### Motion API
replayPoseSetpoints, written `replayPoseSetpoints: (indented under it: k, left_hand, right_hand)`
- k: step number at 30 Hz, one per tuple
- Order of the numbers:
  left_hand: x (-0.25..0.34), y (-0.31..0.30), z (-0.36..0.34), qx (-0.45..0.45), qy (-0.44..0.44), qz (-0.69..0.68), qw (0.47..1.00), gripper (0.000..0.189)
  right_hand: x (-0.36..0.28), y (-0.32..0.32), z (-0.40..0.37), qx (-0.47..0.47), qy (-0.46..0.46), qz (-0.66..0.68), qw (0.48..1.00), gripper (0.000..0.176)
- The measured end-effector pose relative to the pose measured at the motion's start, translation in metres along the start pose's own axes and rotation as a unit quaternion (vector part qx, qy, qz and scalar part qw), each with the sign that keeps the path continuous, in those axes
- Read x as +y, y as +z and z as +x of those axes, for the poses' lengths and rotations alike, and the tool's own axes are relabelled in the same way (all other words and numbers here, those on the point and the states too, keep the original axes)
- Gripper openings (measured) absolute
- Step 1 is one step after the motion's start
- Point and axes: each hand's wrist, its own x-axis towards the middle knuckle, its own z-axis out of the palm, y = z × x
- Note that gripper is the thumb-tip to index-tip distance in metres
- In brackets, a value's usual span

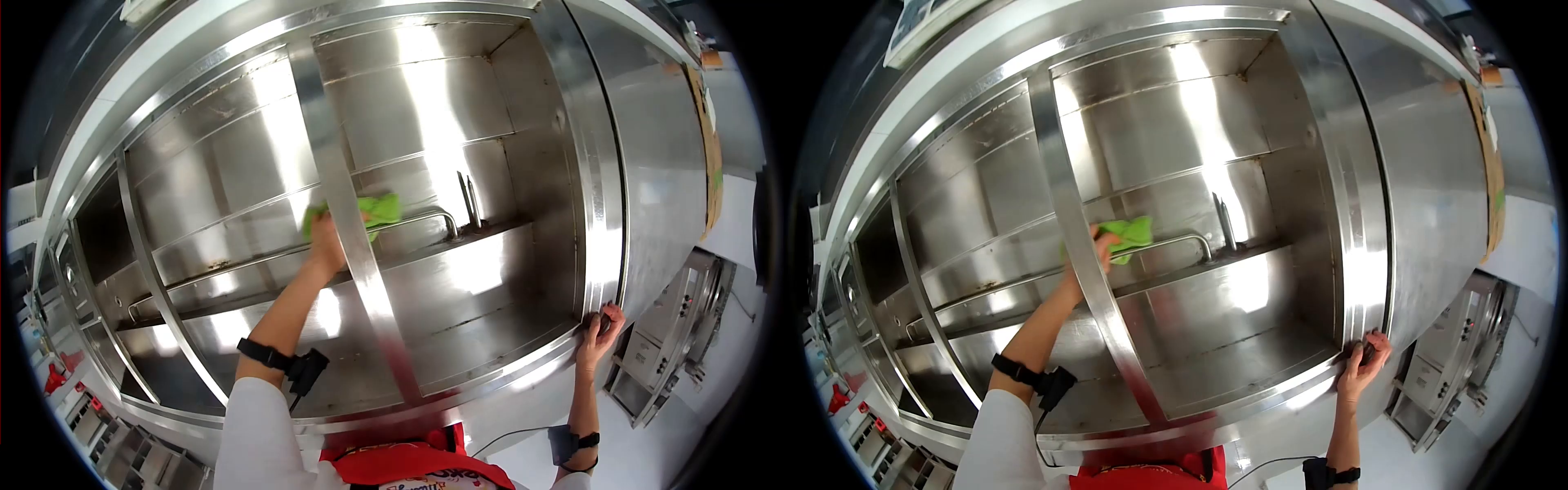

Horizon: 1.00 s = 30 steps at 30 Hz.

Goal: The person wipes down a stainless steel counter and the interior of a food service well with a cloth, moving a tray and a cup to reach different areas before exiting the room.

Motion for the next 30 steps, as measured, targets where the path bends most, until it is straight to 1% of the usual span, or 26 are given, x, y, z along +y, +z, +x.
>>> replayPoseSetpoints:
  k: [2, 3, 5, 7, 8, 10, 11, 13, 15, 18, 21, 22, 23, 24, 26, 28, 30]
  left_hand:
    - [-0.005, -0.024, -0.016, 0.061, -0.040, 0.121, 0.990, 0.022]
    - [0.020, -0.052, -0.024, 0.096, -0.009, 0.259, 0.961, 0.022]
    - [0.015, -0.074, -0.038, 0.131, -0.033, 0.311, 0.941, 0.020]
    - [-0.010, -0.080, -0.046, 0.171, -0.090, 0.213, 0.958, 0.020]
    - [-0.004, -0.084, -0.043, 0.191, -0.118, 0.160, 0.961, 0.020]
    - [0.014, -0.074, -0.041, 0.180, -0.066, 0.117, 0.974, 0.023]
    - [0.034, -0.066, -0.040, 0.170, -0.043, 0.093, 0.980, 0.025]
    - [0.074, -0.034, -0.033, 0.093, 0.051, 0.095, 0.990, 0.029]
    - [0.108, -0.005, -0.015, 0.022, 0.147, 0.094, 0.984, 0.033]
    - [0.124, 0.012, 0.007, -0.035, 0.245, 0.236, 0.940, 0.028]
    - [0.095, 0.003, -0.003, -0.088, 0.250, 0.187, 0.946, 0.027]
    - [0.085, -0.004, -0.009, -0.090, 0.244, 0.183, 0.948, 0.028]
    - [0.068, -0.009, -0.020, -0.114, 0.149, 0.113, 0.976, 0.028]
    - [0.050, -0.014, -0.033, -0.137, 0.052, 0.039, 0.988, 0.029]
    - [0.028, -0.034, -0.050, -0.151, -0.003, 0.010, 0.988, 0.028]
    - [0.015, -0.055, -0.063, -0.134, 0.073, 0.104, 0.983, 0.025]
    - [0.019, -0.060, -0.066, -0.071, 0.086, 0.125, 0.986, 0.027]
  right_hand:
    - [-0.003, -0.002, 0.002, -0.006, -0.014, -0.018, 1.000, 0.019]
    - [-0.004, -0.002, 0.003, -0.002, -0.027, -0.037, 0.999, 0.019]
    - [-0.002, -0.001, 0.000, 0.005, 0.009, 0.002, 1.000, 0.019]
    - [-0.009, 0.000, 0.001, 0.014, 0.011, -0.004, 1.000, 0.019]
    - [-0.012, 0.000, 0.004, 0.019, 0.010, -0.008, 1.000, 0.018]
    - [-0.017, 0.001, 0.006, 0.020, 0.015, -0.021, 0.999, 0.019]
    - [-0.019, -0.001, 0.006, 0.018, 0.018, -0.031, 0.999, 0.019]
    - [-0.019, -0.001, 0.005, 0.017, 0.027, -0.026, 0.999, 0.019]
    - [-0.016, 0.000, 0.005, 0.023, 0.022, -0.020, 0.999, 0.019]
    - [-0.018, -0.001, 0.007, 0.017, 0.005, -0.043, 0.999, 0.019]
    - [-0.018, 0.001, 0.005, 0.018, 0.011, -0.038, 0.999, 0.018]
    - [-0.015, 0.003, 0.005, 0.027, 0.001, -0.018, 0.999, 0.018]
    - [-0.016, 0.004, 0.005, 0.024, 0.001, -0.023, 0.999, 0.018]
    - [-0.017, 0.003, 0.005, 0.022, 0.002, -0.030, 0.999, 0.018]
    - [-0.018, 0.001, 0.006, 0.020, 0.001, -0.044, 0.999, 0.018]
    - [-0.023, -0.002, 0.006, 0.020, -0.008, -0.061, 0.998, 0.018]
    - [-0.016, -0.001, 0.005, 0.020, -0.017, -0.060, 0.998, 0.017]
